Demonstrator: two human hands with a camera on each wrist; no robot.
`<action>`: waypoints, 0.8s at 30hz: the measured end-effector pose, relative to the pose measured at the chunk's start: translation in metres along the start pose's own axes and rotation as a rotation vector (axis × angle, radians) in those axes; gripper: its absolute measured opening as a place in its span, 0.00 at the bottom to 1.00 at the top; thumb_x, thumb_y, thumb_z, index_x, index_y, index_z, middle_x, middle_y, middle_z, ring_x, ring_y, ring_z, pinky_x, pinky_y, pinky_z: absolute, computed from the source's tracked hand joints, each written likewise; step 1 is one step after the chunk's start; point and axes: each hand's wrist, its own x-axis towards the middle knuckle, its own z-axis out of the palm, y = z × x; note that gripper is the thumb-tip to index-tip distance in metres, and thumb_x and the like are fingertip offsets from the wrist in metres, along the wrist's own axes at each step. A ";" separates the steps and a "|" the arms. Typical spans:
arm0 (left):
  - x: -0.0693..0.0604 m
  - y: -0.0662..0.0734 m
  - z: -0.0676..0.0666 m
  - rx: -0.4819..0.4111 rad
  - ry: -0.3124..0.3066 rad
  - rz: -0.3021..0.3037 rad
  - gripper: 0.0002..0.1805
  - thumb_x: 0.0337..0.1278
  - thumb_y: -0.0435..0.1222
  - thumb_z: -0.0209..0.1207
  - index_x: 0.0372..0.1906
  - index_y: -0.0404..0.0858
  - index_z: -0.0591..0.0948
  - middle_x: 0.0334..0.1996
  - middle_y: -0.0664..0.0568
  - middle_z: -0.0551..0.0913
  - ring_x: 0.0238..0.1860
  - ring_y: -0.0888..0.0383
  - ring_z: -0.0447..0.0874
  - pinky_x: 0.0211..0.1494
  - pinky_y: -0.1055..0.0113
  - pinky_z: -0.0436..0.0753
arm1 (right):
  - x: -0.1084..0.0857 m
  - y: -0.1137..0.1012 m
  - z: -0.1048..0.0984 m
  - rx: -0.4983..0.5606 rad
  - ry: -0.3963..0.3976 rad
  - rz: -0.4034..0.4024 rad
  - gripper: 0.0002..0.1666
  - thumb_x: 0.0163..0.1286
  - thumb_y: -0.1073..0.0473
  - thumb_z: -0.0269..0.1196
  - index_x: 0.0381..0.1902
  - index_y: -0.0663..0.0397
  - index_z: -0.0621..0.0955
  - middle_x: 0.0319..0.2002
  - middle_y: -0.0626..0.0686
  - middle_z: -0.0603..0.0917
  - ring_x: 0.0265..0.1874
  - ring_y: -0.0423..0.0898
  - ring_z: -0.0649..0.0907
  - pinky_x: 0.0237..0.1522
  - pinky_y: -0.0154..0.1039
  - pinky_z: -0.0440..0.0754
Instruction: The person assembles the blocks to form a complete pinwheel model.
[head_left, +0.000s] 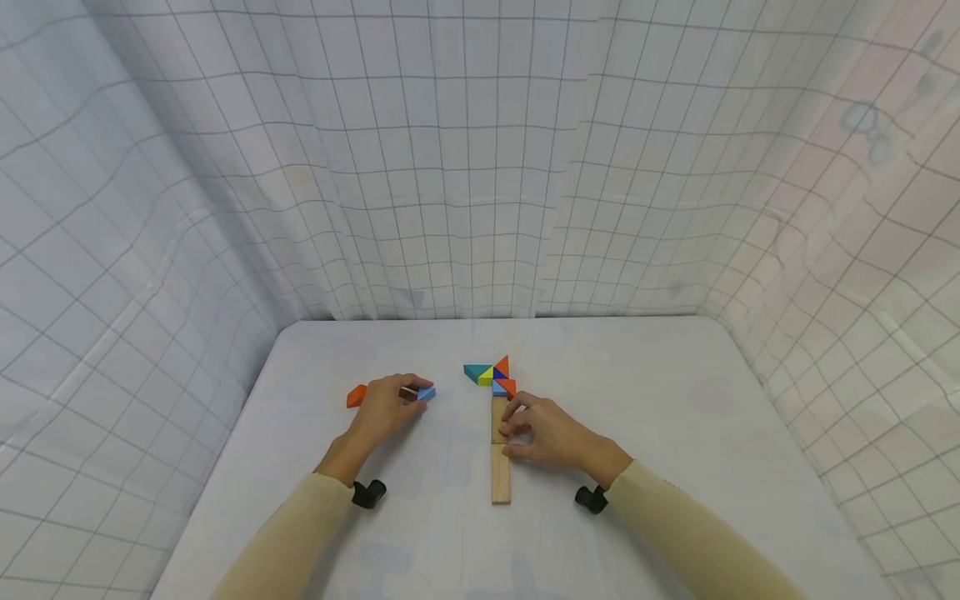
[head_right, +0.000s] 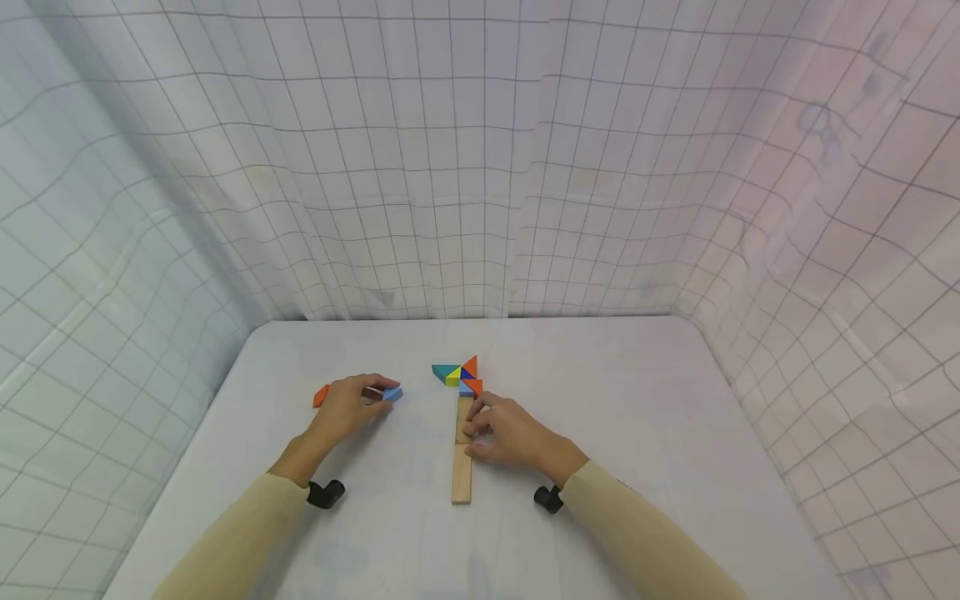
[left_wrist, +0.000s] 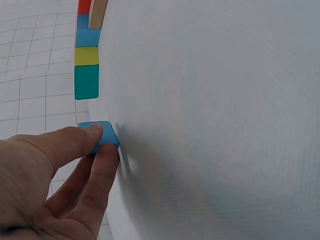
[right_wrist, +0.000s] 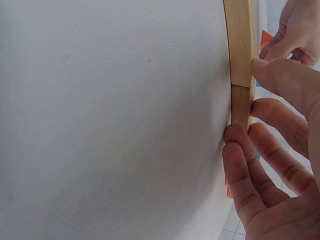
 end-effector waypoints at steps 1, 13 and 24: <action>0.000 0.000 0.000 0.000 -0.002 -0.001 0.16 0.75 0.28 0.74 0.63 0.37 0.94 0.62 0.39 0.95 0.59 0.41 0.96 0.66 0.45 0.95 | 0.001 0.000 0.000 -0.001 0.001 -0.002 0.18 0.76 0.52 0.83 0.60 0.48 0.97 0.61 0.44 0.85 0.56 0.39 0.88 0.64 0.39 0.92; -0.001 0.010 0.006 -0.003 -0.048 -0.043 0.21 0.72 0.26 0.76 0.66 0.39 0.93 0.62 0.41 0.93 0.60 0.44 0.95 0.71 0.45 0.93 | 0.002 -0.001 -0.001 -0.002 -0.016 0.006 0.20 0.76 0.51 0.83 0.61 0.49 0.96 0.60 0.44 0.85 0.55 0.38 0.89 0.63 0.37 0.92; -0.003 0.012 0.014 -0.014 -0.044 0.005 0.19 0.74 0.26 0.74 0.65 0.39 0.92 0.62 0.43 0.94 0.59 0.45 0.94 0.70 0.45 0.94 | 0.000 -0.003 -0.002 0.002 -0.021 0.022 0.19 0.76 0.51 0.83 0.61 0.48 0.97 0.61 0.43 0.86 0.56 0.39 0.88 0.64 0.39 0.92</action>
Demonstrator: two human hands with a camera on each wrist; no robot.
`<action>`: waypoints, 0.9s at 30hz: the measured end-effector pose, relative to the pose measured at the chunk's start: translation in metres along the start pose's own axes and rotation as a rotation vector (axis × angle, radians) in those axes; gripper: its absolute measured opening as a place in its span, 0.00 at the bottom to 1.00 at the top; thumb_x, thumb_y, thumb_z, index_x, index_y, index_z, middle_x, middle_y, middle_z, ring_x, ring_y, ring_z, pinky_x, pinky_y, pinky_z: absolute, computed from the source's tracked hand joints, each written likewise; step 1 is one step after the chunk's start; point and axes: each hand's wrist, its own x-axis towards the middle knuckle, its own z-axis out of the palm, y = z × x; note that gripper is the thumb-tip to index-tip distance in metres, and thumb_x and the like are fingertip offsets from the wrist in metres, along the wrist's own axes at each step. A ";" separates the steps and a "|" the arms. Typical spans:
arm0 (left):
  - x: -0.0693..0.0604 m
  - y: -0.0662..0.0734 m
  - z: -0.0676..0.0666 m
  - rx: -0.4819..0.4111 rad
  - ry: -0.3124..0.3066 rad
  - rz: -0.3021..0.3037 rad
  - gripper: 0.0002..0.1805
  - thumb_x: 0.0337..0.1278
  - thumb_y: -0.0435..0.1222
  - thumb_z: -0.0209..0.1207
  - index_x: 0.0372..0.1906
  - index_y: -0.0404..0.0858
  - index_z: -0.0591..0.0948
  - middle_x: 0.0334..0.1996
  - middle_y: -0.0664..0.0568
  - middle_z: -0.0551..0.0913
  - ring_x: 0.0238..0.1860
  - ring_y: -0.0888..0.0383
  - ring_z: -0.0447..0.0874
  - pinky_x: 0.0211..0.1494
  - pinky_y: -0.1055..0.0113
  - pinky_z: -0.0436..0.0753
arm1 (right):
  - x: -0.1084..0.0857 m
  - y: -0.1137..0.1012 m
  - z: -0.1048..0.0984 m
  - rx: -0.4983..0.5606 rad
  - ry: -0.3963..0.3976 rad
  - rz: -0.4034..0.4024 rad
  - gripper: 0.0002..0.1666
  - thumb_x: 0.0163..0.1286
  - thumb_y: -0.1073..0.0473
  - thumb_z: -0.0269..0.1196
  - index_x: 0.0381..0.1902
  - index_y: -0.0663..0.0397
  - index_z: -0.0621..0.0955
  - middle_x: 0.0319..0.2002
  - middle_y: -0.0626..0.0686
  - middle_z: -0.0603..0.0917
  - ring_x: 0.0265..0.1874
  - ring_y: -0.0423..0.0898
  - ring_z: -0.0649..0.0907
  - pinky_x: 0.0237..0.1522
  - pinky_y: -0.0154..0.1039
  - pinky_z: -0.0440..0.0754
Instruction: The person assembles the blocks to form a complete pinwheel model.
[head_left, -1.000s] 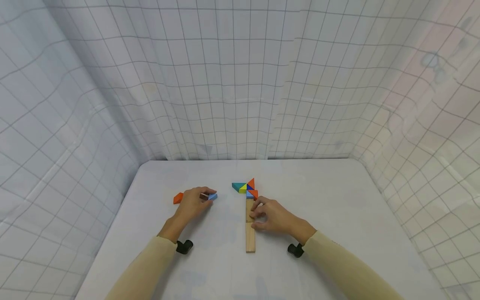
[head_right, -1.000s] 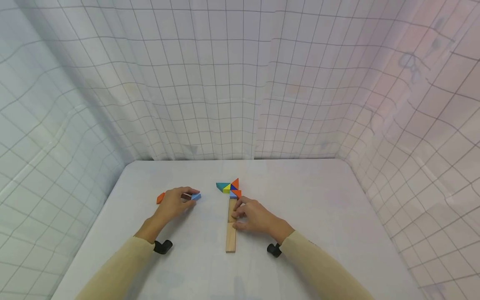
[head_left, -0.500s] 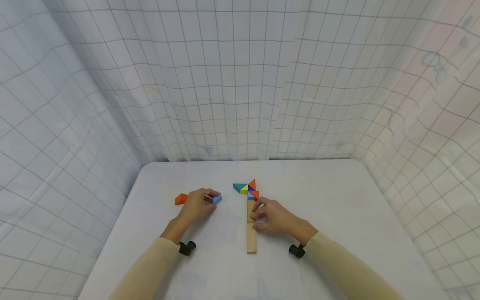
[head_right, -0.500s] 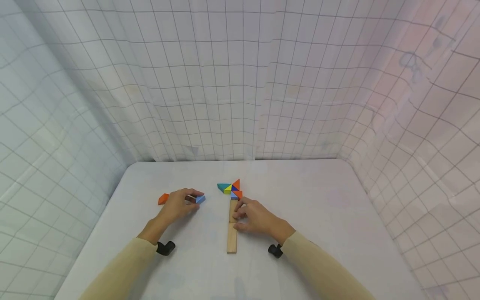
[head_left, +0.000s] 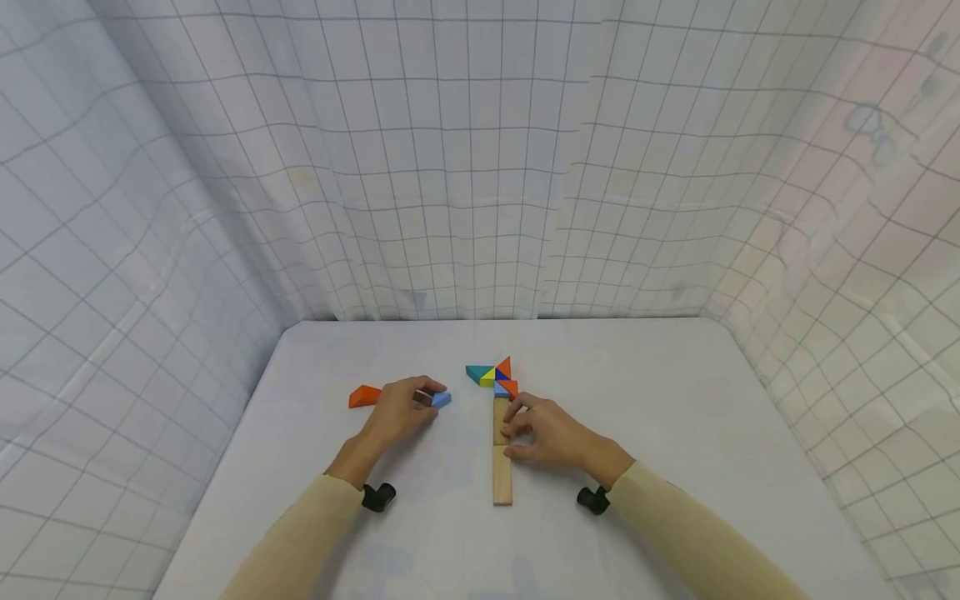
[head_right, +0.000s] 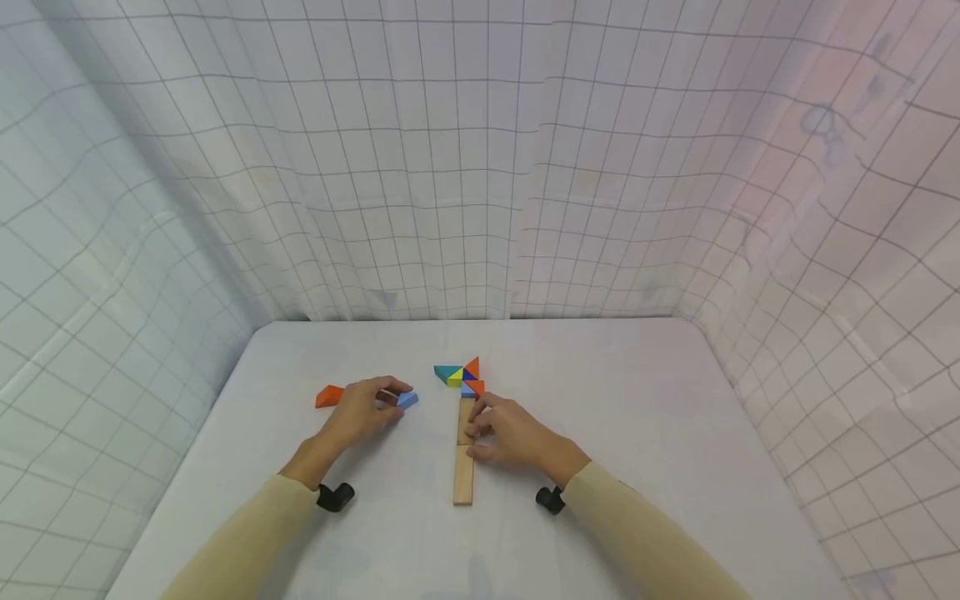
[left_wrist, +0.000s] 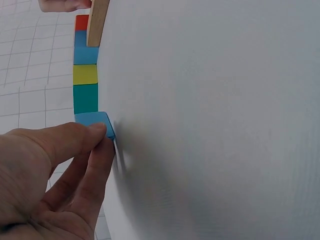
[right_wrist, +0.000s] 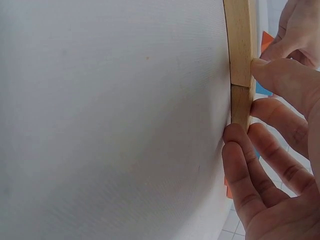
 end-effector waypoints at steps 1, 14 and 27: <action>0.000 0.000 0.001 -0.001 0.001 0.006 0.19 0.74 0.26 0.74 0.64 0.39 0.92 0.62 0.43 0.94 0.59 0.45 0.95 0.69 0.46 0.94 | 0.000 0.000 0.000 0.003 -0.001 -0.001 0.19 0.76 0.51 0.83 0.60 0.49 0.97 0.60 0.44 0.86 0.56 0.40 0.88 0.64 0.40 0.92; 0.004 0.006 0.012 0.038 0.025 0.025 0.20 0.73 0.25 0.74 0.63 0.43 0.95 0.53 0.46 0.92 0.56 0.49 0.94 0.68 0.49 0.95 | 0.003 0.000 0.000 -0.005 -0.005 0.009 0.19 0.76 0.51 0.83 0.60 0.47 0.97 0.60 0.43 0.85 0.55 0.37 0.87 0.62 0.36 0.92; 0.009 0.017 0.023 0.030 0.026 0.066 0.18 0.73 0.26 0.75 0.61 0.43 0.96 0.51 0.48 0.93 0.54 0.51 0.94 0.66 0.50 0.95 | 0.002 -0.003 -0.001 0.002 -0.005 0.016 0.19 0.76 0.51 0.83 0.61 0.48 0.97 0.61 0.44 0.86 0.58 0.41 0.88 0.65 0.39 0.93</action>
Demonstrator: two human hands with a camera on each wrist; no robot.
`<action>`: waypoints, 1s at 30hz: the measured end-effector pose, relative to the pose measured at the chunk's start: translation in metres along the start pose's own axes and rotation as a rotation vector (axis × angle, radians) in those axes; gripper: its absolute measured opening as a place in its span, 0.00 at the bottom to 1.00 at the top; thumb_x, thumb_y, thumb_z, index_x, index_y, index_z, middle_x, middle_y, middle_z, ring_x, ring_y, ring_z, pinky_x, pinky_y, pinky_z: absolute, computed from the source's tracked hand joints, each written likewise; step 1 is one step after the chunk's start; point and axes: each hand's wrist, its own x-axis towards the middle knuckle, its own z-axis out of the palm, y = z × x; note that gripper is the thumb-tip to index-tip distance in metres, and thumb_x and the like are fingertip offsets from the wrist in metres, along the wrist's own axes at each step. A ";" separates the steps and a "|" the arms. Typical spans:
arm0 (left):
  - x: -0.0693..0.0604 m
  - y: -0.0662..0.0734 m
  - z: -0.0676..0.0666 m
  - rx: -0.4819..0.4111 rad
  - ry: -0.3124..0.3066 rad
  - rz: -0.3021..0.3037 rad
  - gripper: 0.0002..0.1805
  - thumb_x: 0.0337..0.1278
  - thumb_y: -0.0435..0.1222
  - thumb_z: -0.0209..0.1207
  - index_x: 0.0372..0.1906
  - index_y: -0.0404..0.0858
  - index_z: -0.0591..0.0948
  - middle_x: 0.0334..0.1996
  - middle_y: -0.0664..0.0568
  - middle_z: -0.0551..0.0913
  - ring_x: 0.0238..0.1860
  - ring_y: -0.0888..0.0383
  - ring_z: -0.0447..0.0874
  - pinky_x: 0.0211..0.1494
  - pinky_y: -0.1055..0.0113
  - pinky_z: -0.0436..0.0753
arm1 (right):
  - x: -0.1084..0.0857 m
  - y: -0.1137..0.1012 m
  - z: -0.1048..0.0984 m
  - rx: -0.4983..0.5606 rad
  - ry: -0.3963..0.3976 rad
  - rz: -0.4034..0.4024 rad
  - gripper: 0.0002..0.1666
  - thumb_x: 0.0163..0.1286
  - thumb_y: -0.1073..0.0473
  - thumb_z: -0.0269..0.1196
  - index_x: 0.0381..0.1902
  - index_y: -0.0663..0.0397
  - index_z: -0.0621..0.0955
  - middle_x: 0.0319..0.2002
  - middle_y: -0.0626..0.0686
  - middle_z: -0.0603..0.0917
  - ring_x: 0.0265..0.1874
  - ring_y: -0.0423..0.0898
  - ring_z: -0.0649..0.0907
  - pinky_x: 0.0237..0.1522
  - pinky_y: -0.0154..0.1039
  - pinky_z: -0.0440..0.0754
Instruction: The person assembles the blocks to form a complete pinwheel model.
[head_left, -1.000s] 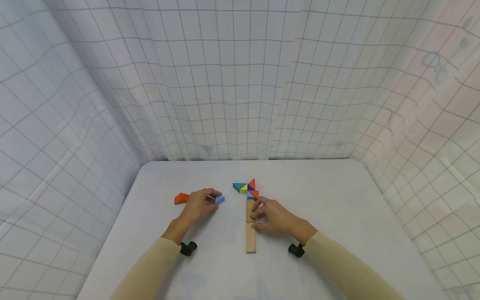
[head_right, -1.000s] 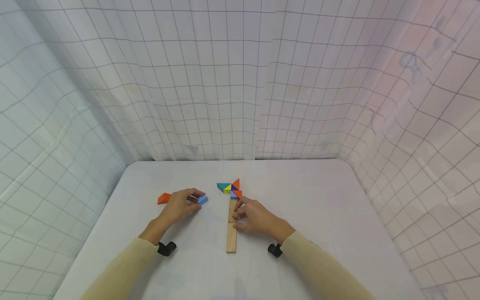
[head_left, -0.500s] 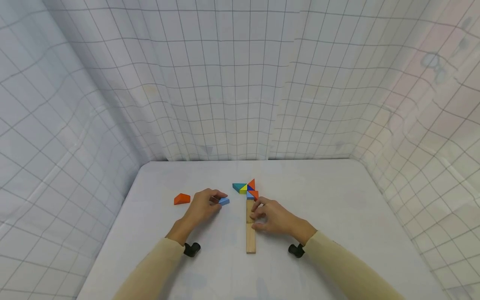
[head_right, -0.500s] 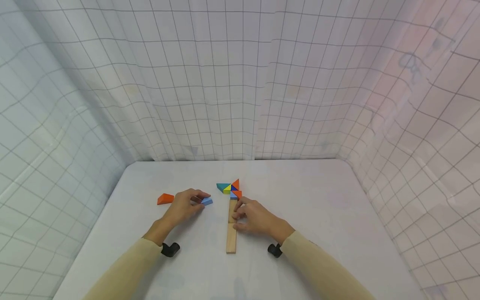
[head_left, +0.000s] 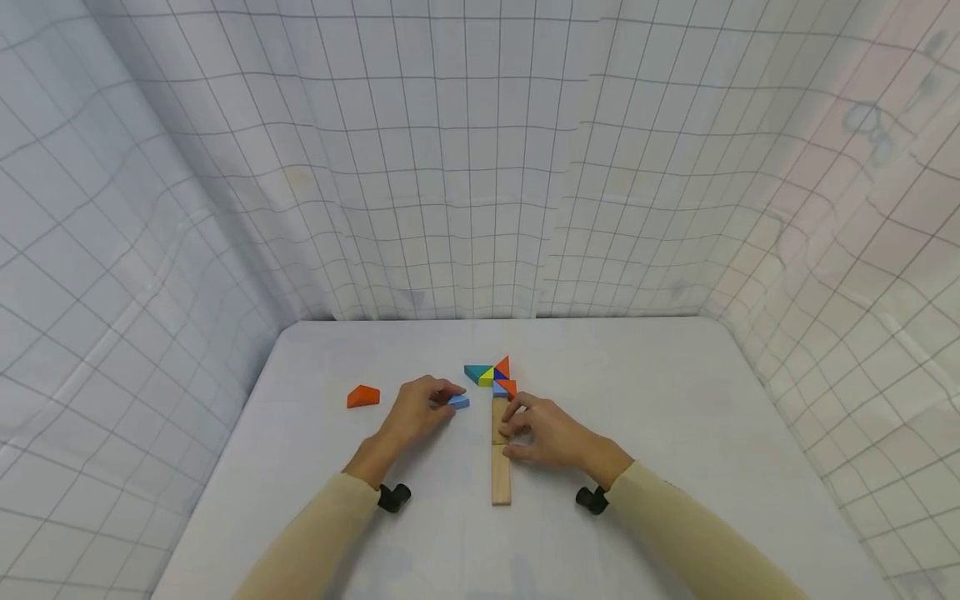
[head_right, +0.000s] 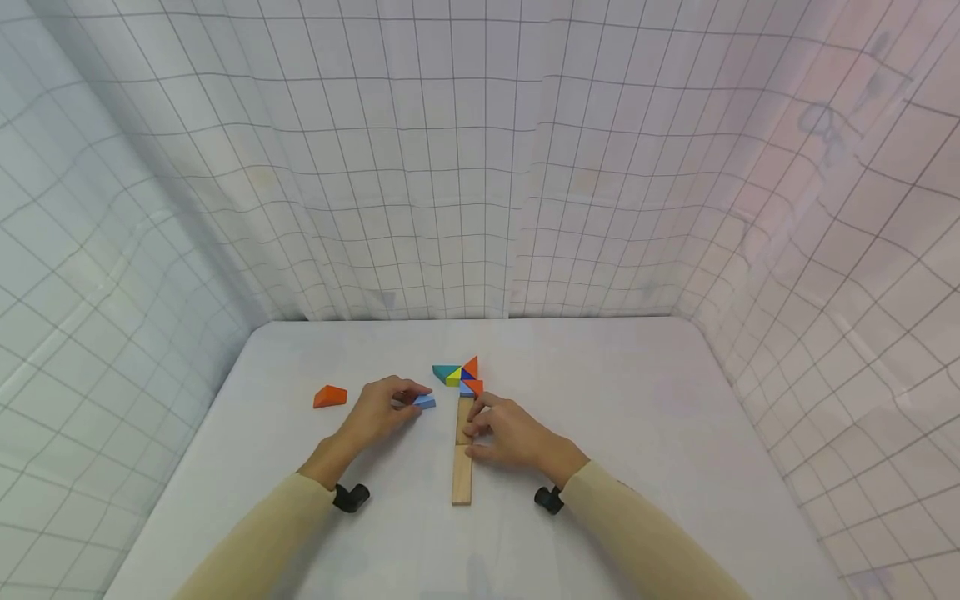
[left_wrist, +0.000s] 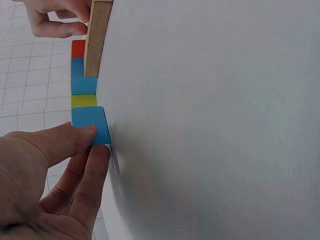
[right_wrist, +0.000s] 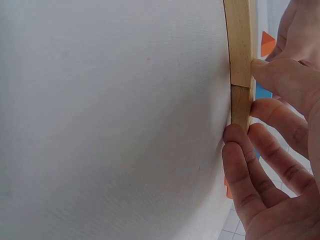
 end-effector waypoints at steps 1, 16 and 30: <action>0.001 0.001 0.001 -0.003 -0.002 0.004 0.18 0.73 0.26 0.75 0.61 0.43 0.96 0.51 0.48 0.93 0.54 0.51 0.94 0.66 0.50 0.95 | 0.000 0.000 0.000 0.001 -0.001 -0.002 0.19 0.76 0.51 0.83 0.61 0.48 0.97 0.61 0.44 0.86 0.58 0.41 0.88 0.65 0.39 0.93; 0.010 0.015 0.020 -0.041 0.048 0.007 0.17 0.66 0.29 0.82 0.56 0.35 0.93 0.53 0.43 0.96 0.47 0.53 0.96 0.58 0.54 0.98 | 0.001 0.005 0.001 -0.004 0.003 -0.029 0.19 0.76 0.51 0.83 0.61 0.49 0.97 0.60 0.45 0.86 0.56 0.39 0.89 0.63 0.37 0.93; 0.012 0.026 0.030 -0.060 0.037 -0.022 0.19 0.65 0.31 0.83 0.58 0.35 0.92 0.51 0.45 0.95 0.45 0.57 0.95 0.56 0.56 0.98 | 0.002 0.005 0.000 0.005 0.007 -0.038 0.18 0.76 0.51 0.83 0.59 0.50 0.97 0.61 0.45 0.86 0.55 0.39 0.90 0.63 0.39 0.93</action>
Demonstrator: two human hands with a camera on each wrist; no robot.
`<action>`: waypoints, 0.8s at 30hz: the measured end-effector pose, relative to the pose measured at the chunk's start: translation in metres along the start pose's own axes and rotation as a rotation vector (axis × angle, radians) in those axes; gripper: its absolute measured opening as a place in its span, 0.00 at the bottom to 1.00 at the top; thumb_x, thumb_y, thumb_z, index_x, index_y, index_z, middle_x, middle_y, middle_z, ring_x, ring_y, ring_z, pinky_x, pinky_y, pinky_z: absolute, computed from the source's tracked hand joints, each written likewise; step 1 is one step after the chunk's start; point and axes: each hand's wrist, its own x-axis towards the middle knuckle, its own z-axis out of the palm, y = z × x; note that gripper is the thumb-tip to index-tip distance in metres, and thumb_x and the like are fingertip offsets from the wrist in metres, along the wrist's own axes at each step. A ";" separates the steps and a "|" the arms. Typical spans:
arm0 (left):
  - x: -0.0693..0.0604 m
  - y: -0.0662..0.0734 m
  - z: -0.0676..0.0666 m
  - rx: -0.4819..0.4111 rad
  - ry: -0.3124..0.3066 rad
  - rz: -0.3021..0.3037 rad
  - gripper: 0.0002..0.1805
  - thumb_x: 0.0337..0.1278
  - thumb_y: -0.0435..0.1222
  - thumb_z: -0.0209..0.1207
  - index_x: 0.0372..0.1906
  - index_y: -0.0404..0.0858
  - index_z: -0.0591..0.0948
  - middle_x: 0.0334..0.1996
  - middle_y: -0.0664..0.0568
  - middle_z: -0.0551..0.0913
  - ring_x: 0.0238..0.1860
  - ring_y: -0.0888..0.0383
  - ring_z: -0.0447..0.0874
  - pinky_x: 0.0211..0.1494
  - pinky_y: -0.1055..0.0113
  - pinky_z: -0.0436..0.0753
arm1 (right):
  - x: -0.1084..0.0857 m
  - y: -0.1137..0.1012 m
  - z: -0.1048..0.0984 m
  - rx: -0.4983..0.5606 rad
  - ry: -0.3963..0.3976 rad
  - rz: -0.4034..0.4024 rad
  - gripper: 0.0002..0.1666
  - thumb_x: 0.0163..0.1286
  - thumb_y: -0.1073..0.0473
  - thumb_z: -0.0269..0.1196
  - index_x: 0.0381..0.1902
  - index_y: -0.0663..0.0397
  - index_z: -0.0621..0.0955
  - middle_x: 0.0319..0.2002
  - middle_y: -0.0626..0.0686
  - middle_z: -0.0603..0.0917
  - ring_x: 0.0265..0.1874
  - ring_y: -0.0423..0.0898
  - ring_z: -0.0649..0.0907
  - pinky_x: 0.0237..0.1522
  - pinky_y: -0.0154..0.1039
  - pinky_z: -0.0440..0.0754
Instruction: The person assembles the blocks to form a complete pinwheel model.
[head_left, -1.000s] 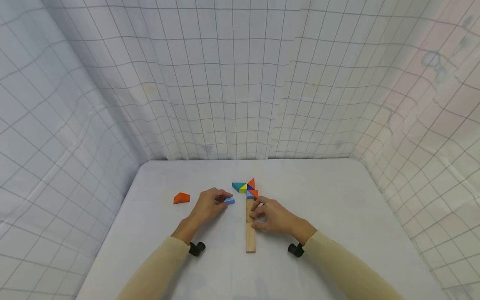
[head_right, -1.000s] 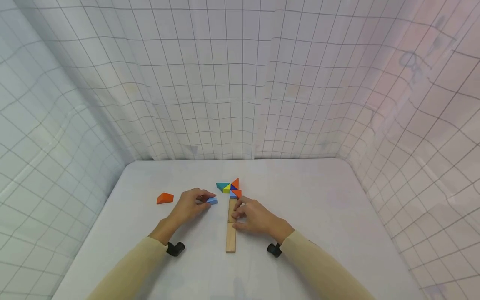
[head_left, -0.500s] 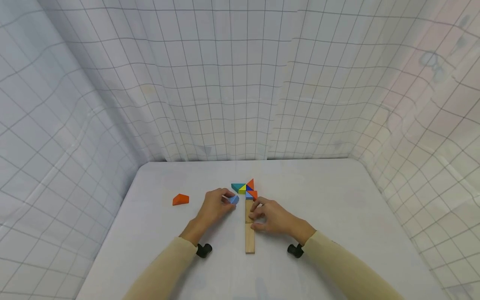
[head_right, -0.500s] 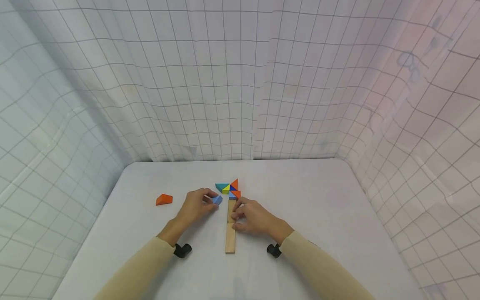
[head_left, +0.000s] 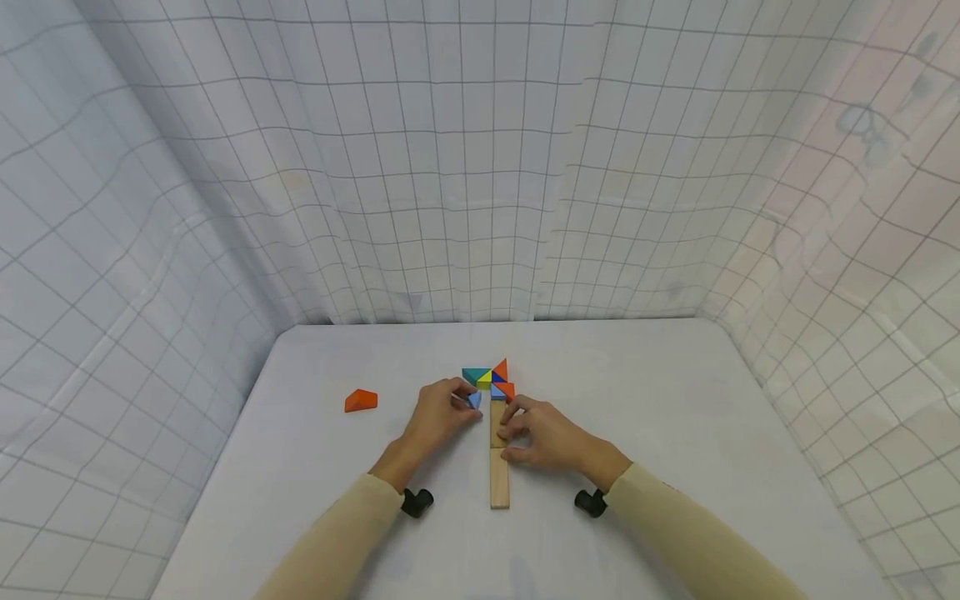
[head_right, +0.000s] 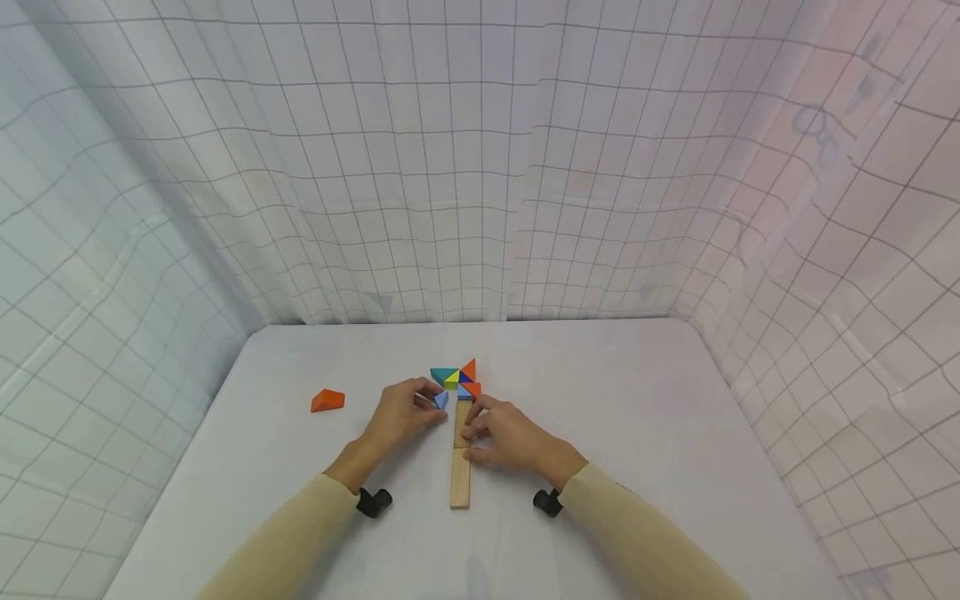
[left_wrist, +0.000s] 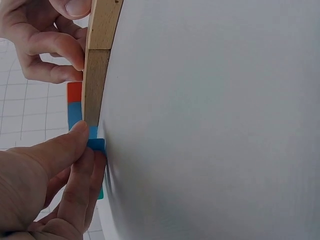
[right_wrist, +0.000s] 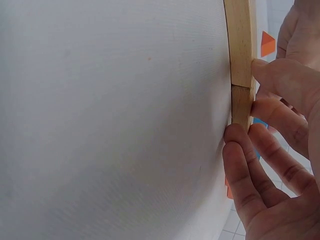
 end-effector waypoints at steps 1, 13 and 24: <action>0.000 0.000 0.001 -0.001 0.001 -0.005 0.19 0.65 0.31 0.83 0.59 0.35 0.92 0.52 0.45 0.95 0.45 0.57 0.95 0.56 0.56 0.98 | 0.000 0.000 0.000 -0.001 0.000 -0.002 0.18 0.76 0.51 0.83 0.59 0.50 0.97 0.61 0.45 0.86 0.55 0.39 0.90 0.63 0.39 0.93; -0.002 0.003 0.006 -0.034 0.021 0.007 0.18 0.67 0.32 0.82 0.58 0.33 0.92 0.50 0.44 0.96 0.46 0.54 0.98 0.56 0.55 0.97 | -0.002 0.002 0.002 -0.006 0.007 -0.024 0.18 0.76 0.52 0.83 0.59 0.51 0.97 0.60 0.46 0.86 0.54 0.39 0.91 0.61 0.37 0.93; 0.005 -0.013 0.013 -0.068 0.038 0.086 0.17 0.67 0.33 0.83 0.55 0.33 0.91 0.47 0.42 0.97 0.43 0.55 0.98 0.48 0.63 0.96 | -0.002 -0.001 -0.001 -0.006 -0.001 -0.005 0.18 0.76 0.52 0.83 0.60 0.50 0.97 0.60 0.46 0.86 0.54 0.39 0.90 0.61 0.37 0.93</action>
